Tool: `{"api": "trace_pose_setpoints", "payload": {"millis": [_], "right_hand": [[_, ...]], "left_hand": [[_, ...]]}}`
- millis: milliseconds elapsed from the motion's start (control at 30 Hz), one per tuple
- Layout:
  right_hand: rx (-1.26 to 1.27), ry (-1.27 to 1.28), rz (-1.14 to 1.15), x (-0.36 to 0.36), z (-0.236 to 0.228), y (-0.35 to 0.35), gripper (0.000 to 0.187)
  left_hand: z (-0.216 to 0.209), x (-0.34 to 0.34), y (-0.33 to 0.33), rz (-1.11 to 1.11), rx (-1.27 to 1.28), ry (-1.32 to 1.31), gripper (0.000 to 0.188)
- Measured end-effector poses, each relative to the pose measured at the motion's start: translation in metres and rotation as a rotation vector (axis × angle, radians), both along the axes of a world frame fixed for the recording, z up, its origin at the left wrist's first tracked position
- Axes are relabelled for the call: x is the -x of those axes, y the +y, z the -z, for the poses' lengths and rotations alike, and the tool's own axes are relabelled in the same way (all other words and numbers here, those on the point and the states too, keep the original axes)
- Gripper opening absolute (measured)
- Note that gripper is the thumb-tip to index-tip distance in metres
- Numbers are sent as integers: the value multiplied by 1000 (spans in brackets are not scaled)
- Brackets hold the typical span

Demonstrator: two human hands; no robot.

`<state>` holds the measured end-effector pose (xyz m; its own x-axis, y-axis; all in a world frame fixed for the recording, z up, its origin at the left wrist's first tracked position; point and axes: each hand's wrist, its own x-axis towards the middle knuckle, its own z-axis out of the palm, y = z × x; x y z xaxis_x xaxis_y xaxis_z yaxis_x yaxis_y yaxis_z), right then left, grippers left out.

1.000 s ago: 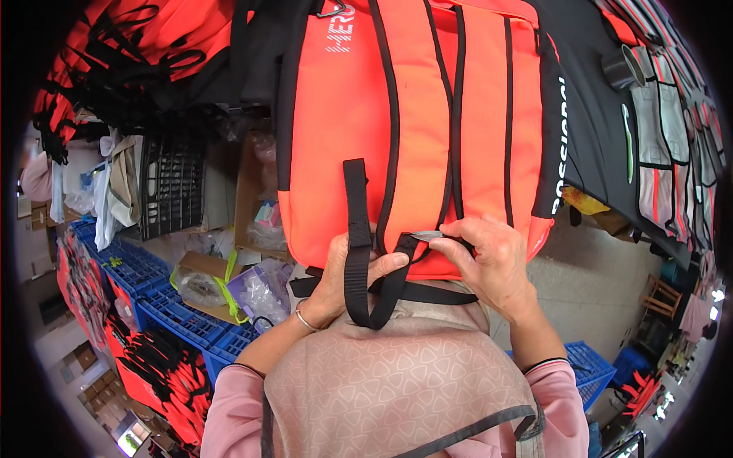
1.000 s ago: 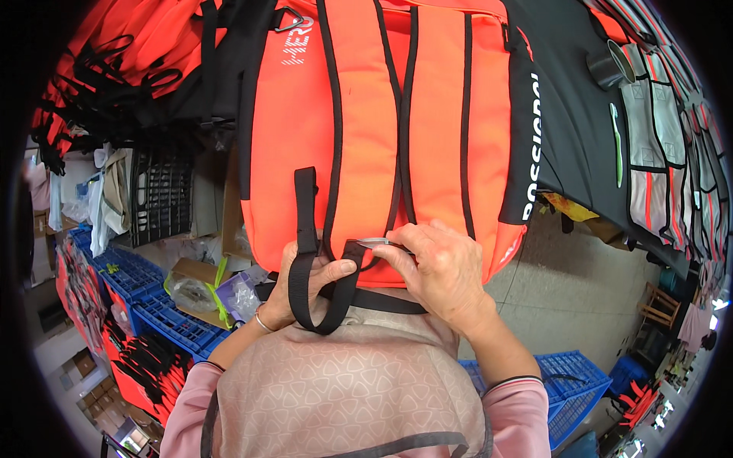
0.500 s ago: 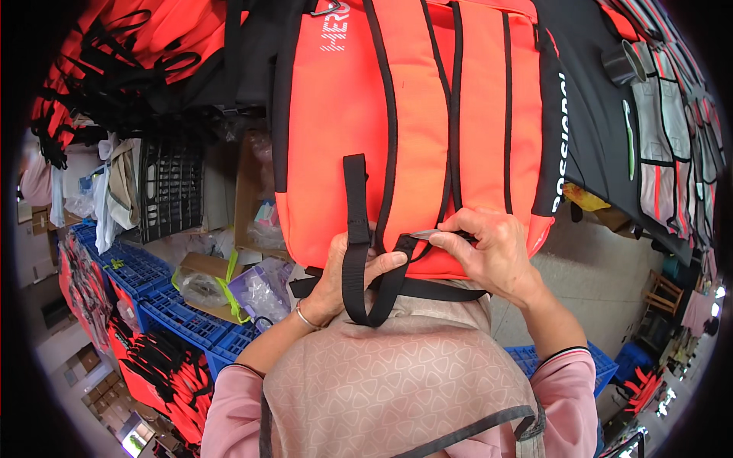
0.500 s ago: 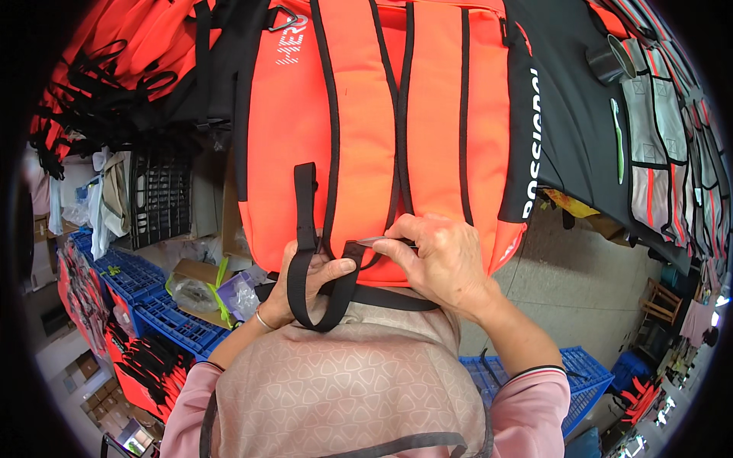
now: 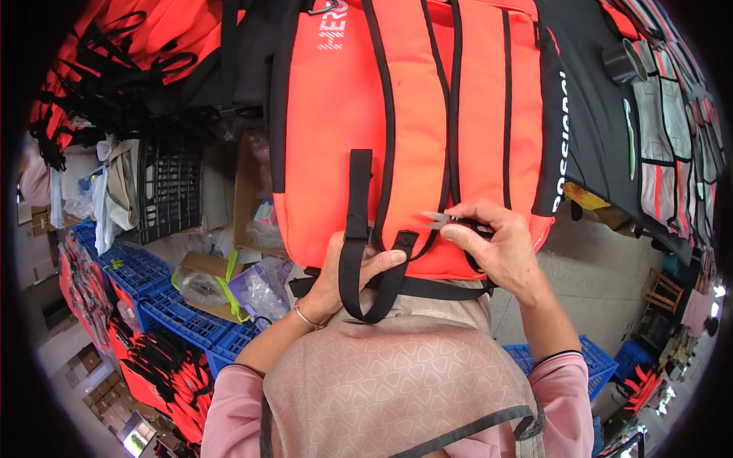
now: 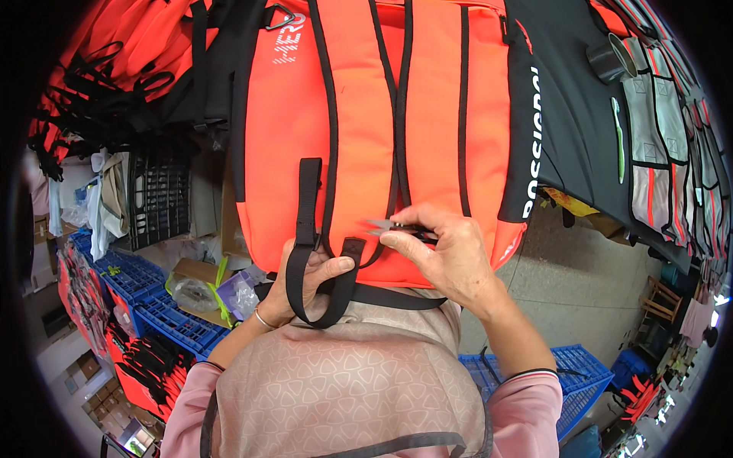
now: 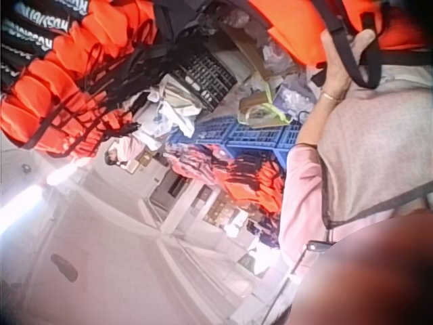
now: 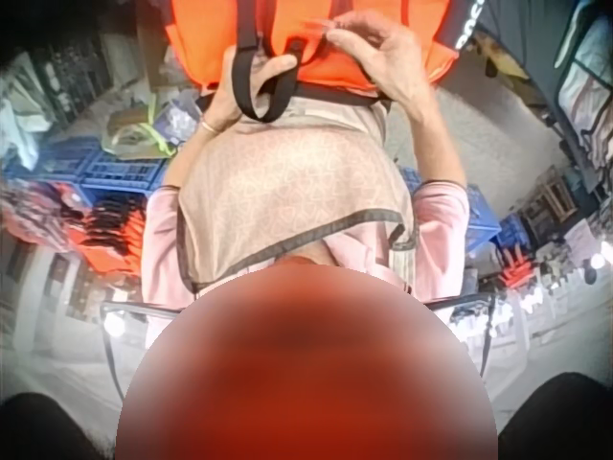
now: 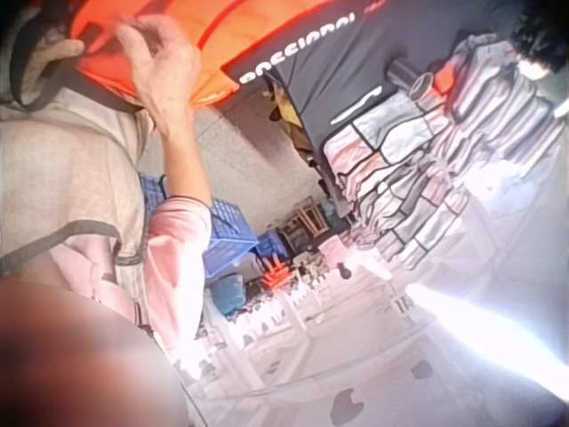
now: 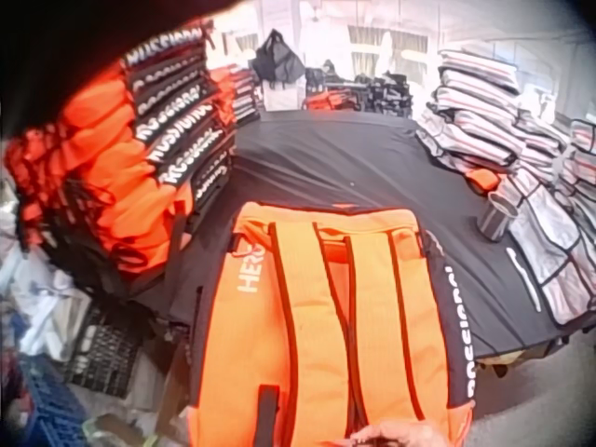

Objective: Inspecting and cleaning loose threads on backpacks and garment bags in a factory setting.

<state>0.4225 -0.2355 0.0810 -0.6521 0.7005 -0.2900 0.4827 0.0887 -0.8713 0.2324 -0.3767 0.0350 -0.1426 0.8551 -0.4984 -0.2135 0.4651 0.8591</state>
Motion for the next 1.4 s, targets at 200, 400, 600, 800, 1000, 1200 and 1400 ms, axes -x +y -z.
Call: {"api": "trace_pose_setpoints", "payload": {"millis": [200, 400, 600, 800, 1000, 1200, 1400], "right_hand": [[106, 68, 184, 19, 13, -9, 63], [-120, -106, 183, 43, 28, -11, 70], [83, -8, 229, 47, 33, -9, 70], [323, 301, 277, 49, 30, -15, 65], [363, 327, 275, 50, 31, -14, 66], [402, 329, 279, 50, 32, -13, 63], [389, 358, 294, 51, 38, -14, 57]], "left_hand": [[-5, 1, -6, -5, -9, -73, 22], [-4, -8, -19, -186, -124, -125, 40], [3, -14, -23, -309, -228, -52, 33], [0, -6, -19, -239, -41, 55, 29], [17, -4, -29, -322, -240, 228, 32], [3, -4, -27, -140, -438, 651, 28], [10, -3, -20, -72, -488, 844, 30]]}}
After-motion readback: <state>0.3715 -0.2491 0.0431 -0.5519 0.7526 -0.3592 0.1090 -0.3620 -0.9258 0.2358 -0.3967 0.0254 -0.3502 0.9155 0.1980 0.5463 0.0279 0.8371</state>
